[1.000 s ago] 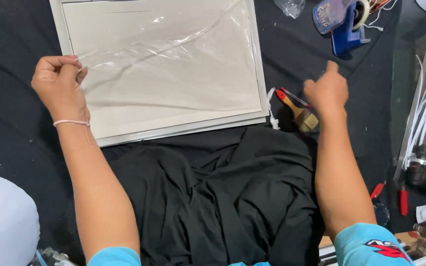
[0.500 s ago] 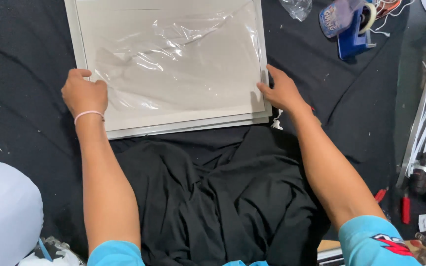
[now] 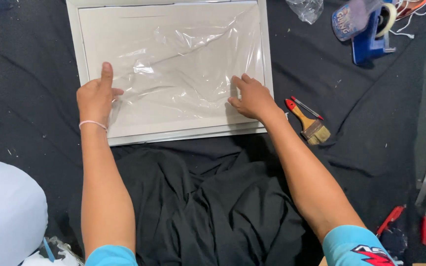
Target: The person places a white sheet into a frame, smooths it down, and secures it with small clips. They then place a backing board and a plastic sheet over the frame, followed by a cardboard back panel. Finally, they lift the frame to inspect the back.
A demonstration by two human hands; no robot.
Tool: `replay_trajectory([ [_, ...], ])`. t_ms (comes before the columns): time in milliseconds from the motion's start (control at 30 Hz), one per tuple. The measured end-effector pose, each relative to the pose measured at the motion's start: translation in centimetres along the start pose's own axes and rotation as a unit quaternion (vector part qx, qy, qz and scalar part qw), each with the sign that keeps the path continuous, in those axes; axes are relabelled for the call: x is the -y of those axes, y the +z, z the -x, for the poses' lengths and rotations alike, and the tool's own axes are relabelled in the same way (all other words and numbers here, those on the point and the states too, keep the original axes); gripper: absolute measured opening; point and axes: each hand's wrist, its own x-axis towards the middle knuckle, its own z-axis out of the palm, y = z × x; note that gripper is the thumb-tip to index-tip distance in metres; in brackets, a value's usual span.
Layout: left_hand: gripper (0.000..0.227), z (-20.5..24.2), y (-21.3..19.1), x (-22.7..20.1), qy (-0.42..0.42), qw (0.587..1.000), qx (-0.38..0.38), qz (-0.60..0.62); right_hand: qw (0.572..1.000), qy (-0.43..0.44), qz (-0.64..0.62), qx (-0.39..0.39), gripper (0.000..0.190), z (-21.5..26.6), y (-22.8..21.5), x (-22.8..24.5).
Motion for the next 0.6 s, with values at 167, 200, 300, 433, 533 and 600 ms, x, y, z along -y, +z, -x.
replay_trajectory([
  [167, 0.020, -0.5, 0.0, -0.3, -0.034, 0.997, 0.059, 0.042, 0.997, -0.026, -0.067, -0.012, 0.063, 0.2, -1.1, 1.0],
  [200, 0.020, -1.3, 0.2, 0.6, -0.039, 0.997, 0.055, 0.042, 0.997, -0.031, -0.065, -0.009, 0.063, 0.0, -1.1, 0.8],
  [300, 0.015, -2.3, 0.0, 1.8, -0.013, 0.999, -0.032, 0.031, 0.994, -0.048, -0.061, -0.079, 0.063, -0.6, -1.3, 0.8],
  [433, 0.057, -1.2, -1.0, -0.9, -0.017, 0.991, -0.029, 0.129, 0.994, -0.028, -0.062, -0.087, 0.070, -0.8, -1.6, 1.5],
  [533, 0.057, -1.9, -1.1, -0.4, -0.012, 0.996, -0.028, 0.080, 0.997, -0.008, -0.027, -0.068, 0.068, -1.6, -1.1, 1.1],
  [600, 0.051, -2.9, -0.7, 1.4, -0.005, 0.998, -0.058, 0.006, 0.998, 0.002, 0.000, -0.058, 0.067, -2.0, -0.7, 1.0],
])
